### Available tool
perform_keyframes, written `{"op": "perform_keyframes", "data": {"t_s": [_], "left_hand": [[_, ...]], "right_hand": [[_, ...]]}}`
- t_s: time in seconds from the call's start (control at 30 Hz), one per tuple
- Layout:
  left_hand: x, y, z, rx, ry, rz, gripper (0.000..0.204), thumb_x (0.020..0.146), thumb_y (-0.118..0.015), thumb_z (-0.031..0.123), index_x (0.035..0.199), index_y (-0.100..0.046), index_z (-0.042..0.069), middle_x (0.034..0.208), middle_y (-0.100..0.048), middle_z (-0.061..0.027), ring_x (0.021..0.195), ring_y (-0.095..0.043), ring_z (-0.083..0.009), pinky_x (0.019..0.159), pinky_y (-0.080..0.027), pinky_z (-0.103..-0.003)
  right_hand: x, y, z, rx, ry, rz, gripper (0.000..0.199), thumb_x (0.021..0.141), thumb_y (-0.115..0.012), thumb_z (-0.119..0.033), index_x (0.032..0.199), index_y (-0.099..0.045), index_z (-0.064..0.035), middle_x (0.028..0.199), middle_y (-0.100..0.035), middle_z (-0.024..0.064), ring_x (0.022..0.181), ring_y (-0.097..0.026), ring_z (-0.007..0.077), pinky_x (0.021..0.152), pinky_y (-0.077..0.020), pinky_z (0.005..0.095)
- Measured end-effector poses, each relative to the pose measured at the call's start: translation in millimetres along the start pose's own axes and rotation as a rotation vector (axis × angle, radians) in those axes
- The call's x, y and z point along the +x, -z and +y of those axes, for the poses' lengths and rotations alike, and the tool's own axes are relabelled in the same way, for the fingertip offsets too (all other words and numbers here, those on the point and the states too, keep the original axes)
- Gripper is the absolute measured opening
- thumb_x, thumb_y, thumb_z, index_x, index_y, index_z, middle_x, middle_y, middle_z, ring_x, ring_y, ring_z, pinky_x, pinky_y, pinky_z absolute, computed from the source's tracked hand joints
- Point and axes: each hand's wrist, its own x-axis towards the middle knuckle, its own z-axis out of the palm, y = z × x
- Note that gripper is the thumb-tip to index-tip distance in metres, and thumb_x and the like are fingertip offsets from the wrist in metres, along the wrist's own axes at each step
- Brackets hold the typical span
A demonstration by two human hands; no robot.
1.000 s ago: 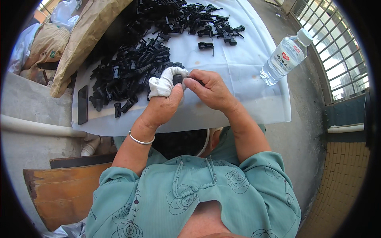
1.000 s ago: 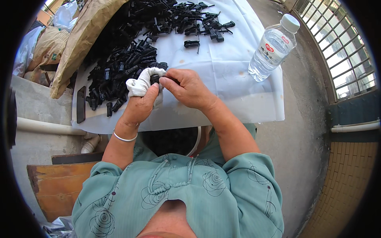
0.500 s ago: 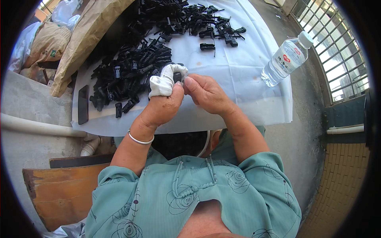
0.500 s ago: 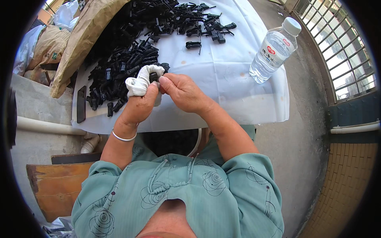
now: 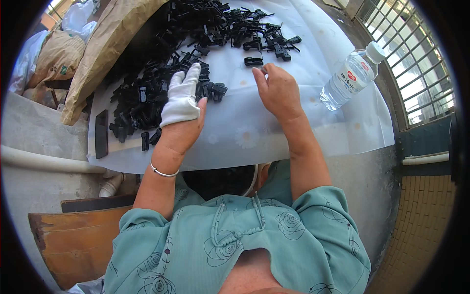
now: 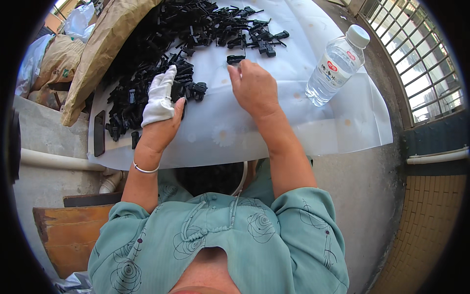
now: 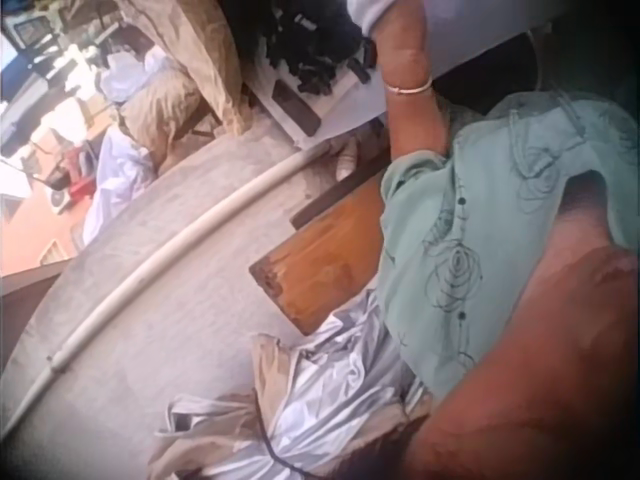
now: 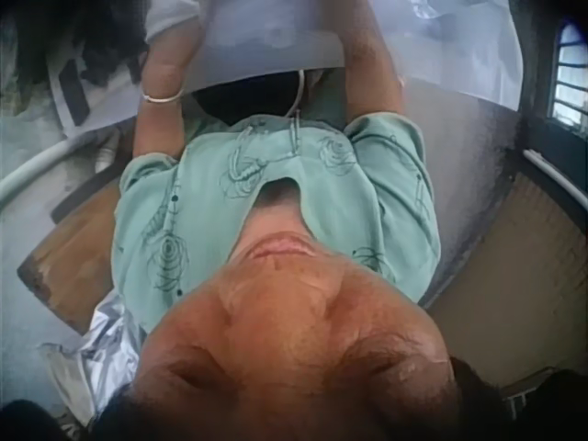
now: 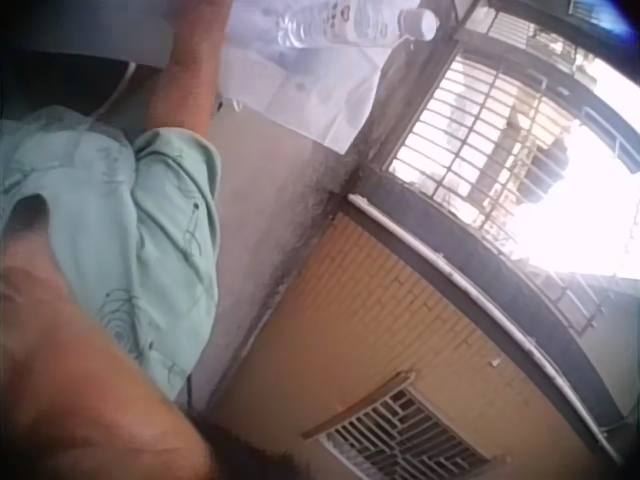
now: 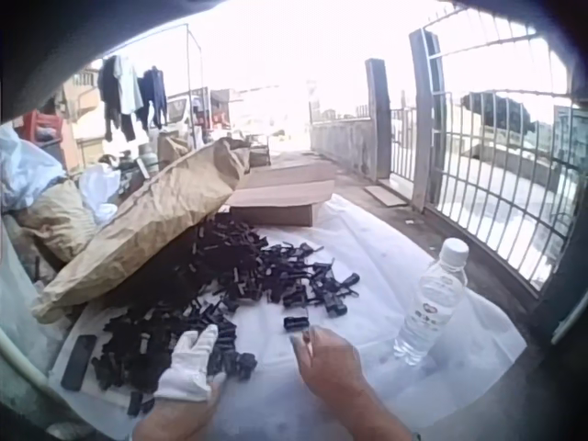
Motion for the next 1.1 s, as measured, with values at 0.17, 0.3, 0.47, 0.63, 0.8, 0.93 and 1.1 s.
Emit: {"op": "perform_keyframes", "data": {"t_s": [0.17, 0.3, 0.47, 0.63, 0.8, 0.93, 1.1], "left_hand": [[-2, 2, -1, -0.134, 0.012, 0.102, 0.038, 0.078, -0.06, 0.001, 0.115, -0.055, 0.0, 0.114, -0.056, -0.0154, 0.11, -0.05, -0.0297, 0.085, -0.046, -0.031], [-9, -1, -4, -0.314, -0.086, 0.108, 0.03, 0.075, -0.06, -0.003, 0.105, -0.059, 0.0, 0.107, -0.059, -0.0145, 0.096, -0.058, -0.0283, 0.082, -0.047, -0.032], [3, 15, 20, -0.438, -0.33, -0.064, 0.031, 0.065, -0.064, -0.006, 0.095, -0.062, 0.001, 0.098, -0.062, -0.0145, 0.087, -0.059, -0.031, 0.076, -0.047, -0.035], [-12, 32, 41, -0.581, -0.319, -0.291, 0.022, 0.07, -0.064, 0.0, 0.091, -0.062, 0.004, 0.09, -0.062, -0.0128, 0.078, -0.059, -0.0301, 0.07, -0.047, -0.035], [-12, 35, 34, -1.21, 0.324, -0.347, 0.014, 0.087, -0.052, 0.007, 0.101, -0.053, 0.005, 0.086, -0.06, -0.0021, 0.063, -0.045, -0.0041, 0.055, -0.04, -0.02], [-8, -2, 28, -1.345, 0.511, -0.081, 0.019, 0.089, -0.054, 0.012, 0.106, -0.051, 0.003, 0.087, -0.06, -0.0012, 0.063, -0.045, -0.0004, 0.053, -0.038, -0.015], [-15, -17, 38, -1.356, 0.526, -0.11, 0.026, 0.09, -0.054, 0.015, 0.112, -0.051, 0.002, 0.081, -0.057, -0.0005, 0.061, -0.048, -0.0022, 0.052, -0.04, -0.016]], "right_hand": [[11, -21, 25, -0.347, -0.076, -0.072, 0.02, 0.081, -0.06, -0.023, 0.078, -0.054, -0.0033, 0.073, -0.06, 0.0145, 0.066, -0.06, 0.0305, 0.058, -0.0466, 0.0391], [1, -5, 15, -0.18, 0.025, -0.003, 0.015, 0.079, -0.06, -0.016, 0.078, -0.055, -0.0024, 0.07, -0.059, 0.0131, 0.06, -0.058, 0.0271, 0.055, -0.0449, 0.0362], [-14, 24, -1, 0.507, 0.065, -0.447, 0.013, 0.08, -0.059, -0.01, 0.075, -0.054, 0.0008, 0.058, -0.048, 0.0035, 0.052, -0.039, 0.0101, 0.049, -0.036, 0.0266], [-24, 20, -16, 0.807, -0.038, -0.784, 0.018, 0.085, -0.056, -0.014, 0.073, -0.054, -0.0001, 0.058, -0.043, -0.0034, 0.057, -0.036, 0.0046, 0.049, -0.0331, 0.023], [-27, 23, -29, 1.0, -0.264, -0.676, 0.011, 0.085, -0.056, -0.012, 0.078, -0.057, -0.0036, 0.06, -0.04, -0.0084, 0.053, -0.032, 0.0008, 0.045, -0.0271, 0.0195], [-36, 25, -38, 0.733, 0.172, -0.221, 0.019, 0.075, -0.067, -0.005, 0.092, -0.058, -0.0042, 0.055, -0.037, -0.0049, 0.048, -0.036, 0.0042, 0.043, -0.0283, 0.0219], [-44, 5, -48, 0.575, 0.502, 0.027, 0.016, 0.074, -0.069, -0.005, 0.085, -0.057, -0.0044, 0.058, -0.045, 0.0022, 0.046, -0.042, 0.011, 0.043, -0.0331, 0.0248]]}}
